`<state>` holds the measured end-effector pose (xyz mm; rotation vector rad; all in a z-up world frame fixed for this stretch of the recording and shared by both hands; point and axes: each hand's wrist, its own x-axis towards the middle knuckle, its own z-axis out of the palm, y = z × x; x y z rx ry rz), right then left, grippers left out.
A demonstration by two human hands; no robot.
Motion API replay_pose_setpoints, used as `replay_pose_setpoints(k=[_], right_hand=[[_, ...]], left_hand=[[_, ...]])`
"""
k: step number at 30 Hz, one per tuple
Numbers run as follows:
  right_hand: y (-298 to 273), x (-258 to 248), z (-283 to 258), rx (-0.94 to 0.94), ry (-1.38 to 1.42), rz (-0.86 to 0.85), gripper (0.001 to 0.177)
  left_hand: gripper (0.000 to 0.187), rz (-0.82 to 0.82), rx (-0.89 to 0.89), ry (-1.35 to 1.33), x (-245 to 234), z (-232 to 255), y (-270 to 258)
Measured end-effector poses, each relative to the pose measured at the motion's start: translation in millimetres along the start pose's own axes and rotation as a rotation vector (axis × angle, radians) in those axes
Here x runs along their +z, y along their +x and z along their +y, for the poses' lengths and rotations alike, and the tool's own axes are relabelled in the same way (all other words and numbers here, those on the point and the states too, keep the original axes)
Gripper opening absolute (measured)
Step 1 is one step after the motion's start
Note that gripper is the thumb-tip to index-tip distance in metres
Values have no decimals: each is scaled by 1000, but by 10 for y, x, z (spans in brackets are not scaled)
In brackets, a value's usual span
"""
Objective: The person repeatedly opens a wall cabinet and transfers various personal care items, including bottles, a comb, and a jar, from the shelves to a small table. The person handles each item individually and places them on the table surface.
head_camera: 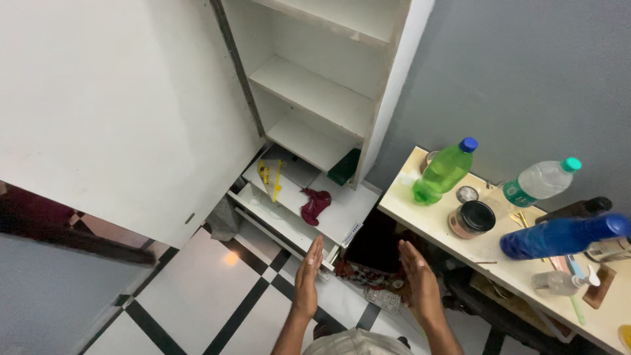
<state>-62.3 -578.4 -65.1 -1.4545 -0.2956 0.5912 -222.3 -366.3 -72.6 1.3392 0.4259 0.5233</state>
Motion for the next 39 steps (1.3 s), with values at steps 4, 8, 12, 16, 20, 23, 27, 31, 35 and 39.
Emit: replay_pose_setpoints(k=[4, 8, 12, 16, 20, 23, 27, 31, 35, 39], right_hand=[[17, 315, -33, -51, -66, -36, 78], [-4, 552, -75, -2, -104, -61, 80], [79, 730, -83, 14, -98, -110, 83], [167, 880, -35, 29, -140, -141, 86], [318, 1065, -22, 25, -116, -243, 84], [493, 1263, -15, 48, -139, -293, 82], [754, 1535, 7, -19, -150, -371, 79], [1176, 1726, 51, 9, -130, -378, 74], [1709, 1885, 141, -96, -43, -411, 71], [2213, 1923, 244, -20, -9, -371, 70]], left_hand=[[72, 34, 14, -16, -330, 119, -102], [72, 98, 0, 8, -560, 258, -231], [72, 163, 45, -18, -705, 349, -366], [72, 262, -14, 26, -846, 376, -491], [75, 358, -51, -7, -1006, 341, -560], [78, 426, -127, -27, -1185, 229, -528], [79, 467, -71, -95, -1418, 8, -435], [81, 422, 73, -75, -1677, -171, -164], [80, 423, 84, -65, -1965, -209, 346], [81, 415, 29, -95, -2225, -262, 946]])
